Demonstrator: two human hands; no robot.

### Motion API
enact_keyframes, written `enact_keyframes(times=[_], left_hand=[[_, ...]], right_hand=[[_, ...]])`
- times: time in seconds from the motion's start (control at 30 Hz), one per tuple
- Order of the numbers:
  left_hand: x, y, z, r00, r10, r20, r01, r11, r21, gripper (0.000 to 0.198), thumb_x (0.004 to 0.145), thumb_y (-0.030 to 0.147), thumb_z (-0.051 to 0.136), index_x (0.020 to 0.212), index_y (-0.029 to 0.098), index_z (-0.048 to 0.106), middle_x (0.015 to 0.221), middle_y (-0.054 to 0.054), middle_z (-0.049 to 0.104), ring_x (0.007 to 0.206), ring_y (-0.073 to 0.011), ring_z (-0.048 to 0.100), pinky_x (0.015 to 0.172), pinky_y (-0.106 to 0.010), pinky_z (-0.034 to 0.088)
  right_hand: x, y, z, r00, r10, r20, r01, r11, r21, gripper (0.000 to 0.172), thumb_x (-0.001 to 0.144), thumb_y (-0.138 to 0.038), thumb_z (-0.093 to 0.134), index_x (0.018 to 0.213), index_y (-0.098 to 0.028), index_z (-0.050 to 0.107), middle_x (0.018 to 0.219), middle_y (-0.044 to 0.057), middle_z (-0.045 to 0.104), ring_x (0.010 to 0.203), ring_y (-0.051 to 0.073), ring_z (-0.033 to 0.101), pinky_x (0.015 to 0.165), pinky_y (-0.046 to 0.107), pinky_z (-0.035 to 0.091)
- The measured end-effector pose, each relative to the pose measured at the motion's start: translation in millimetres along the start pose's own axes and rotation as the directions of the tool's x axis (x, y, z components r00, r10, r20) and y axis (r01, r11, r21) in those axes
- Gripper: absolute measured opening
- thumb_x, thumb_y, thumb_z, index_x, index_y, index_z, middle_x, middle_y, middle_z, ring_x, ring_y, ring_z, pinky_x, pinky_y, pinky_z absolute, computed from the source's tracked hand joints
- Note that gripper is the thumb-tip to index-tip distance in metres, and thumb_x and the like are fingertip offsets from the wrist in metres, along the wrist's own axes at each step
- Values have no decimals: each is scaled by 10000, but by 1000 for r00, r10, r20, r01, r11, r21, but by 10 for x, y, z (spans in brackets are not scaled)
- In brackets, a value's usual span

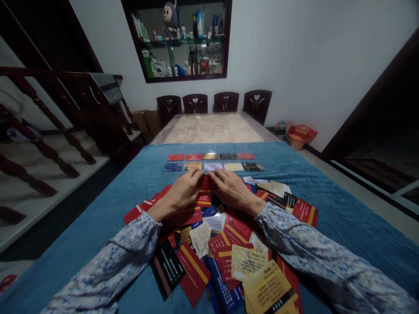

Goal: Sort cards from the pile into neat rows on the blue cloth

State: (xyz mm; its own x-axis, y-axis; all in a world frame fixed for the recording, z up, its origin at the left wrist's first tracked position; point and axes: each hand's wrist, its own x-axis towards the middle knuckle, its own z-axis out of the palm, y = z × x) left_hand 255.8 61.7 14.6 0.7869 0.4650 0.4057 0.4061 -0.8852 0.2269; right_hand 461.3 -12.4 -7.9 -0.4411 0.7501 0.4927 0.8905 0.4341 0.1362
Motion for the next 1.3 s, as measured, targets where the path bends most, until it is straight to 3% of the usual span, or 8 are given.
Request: enact_keyframes(times=[0.3,0.43,0.53,0.7,0.87,1.0,1.3], left_hand=[[12,62,-189,994,-28,104,0,967,255,424,880,232,637,1285,132,562,1275,-205,588,1193,-347,549,1003,-510,499],[17,-9,-251,991,-38,125,2,959,282,415,845,151,627,1257,152,579,1270,-183,607,1207,-332,535,991,-480,492],[39,-120,-289,991,-37,129,-1,959,283,412,813,107,614,1221,152,590,1235,-172,622,1155,-322,551,980,-474,493],[97,-347,-372,990,-30,141,-10,961,278,369,809,97,608,1174,150,599,1186,-157,622,1116,-308,561,969,-451,496],[188,-571,-507,989,-56,137,18,964,264,280,823,179,659,1098,152,619,1141,-144,620,1063,-298,568,961,-443,486],[279,-781,-617,984,-94,149,49,958,284,244,796,104,595,1032,151,637,1061,-124,629,1007,-278,571,883,-391,490],[515,-1196,-727,966,-180,188,102,926,363,209,760,114,595,934,203,668,1004,-51,657,965,-212,606,872,-303,488]], right_hand=[[160,55,-129,994,-25,105,31,998,-56,418,946,-290,592,1281,-39,588,1083,209,628,981,314,491,821,438,439],[288,79,-136,990,-43,137,49,998,-37,387,937,-342,642,1203,-63,607,1070,191,614,955,290,500,800,404,426],[413,105,-141,985,-63,162,67,998,-21,392,925,-364,673,1181,-73,612,1056,179,611,973,289,512,814,395,430],[676,126,-172,969,-103,225,109,994,-13,320,887,-226,681,1150,-51,631,1104,195,621,1000,279,521,904,410,427],[984,141,-152,961,-61,271,68,998,-16,354,900,-225,678,1200,-44,630,1137,197,633,1018,278,544,898,389,435],[1237,185,-93,951,-74,299,80,997,-7,318,921,-246,655,1172,-50,646,1115,188,646,1017,278,552,914,385,436],[1723,282,155,938,-38,345,29,999,32,219,913,-207,653,1090,-94,717,1099,164,696,995,247,625,854,325,454]])
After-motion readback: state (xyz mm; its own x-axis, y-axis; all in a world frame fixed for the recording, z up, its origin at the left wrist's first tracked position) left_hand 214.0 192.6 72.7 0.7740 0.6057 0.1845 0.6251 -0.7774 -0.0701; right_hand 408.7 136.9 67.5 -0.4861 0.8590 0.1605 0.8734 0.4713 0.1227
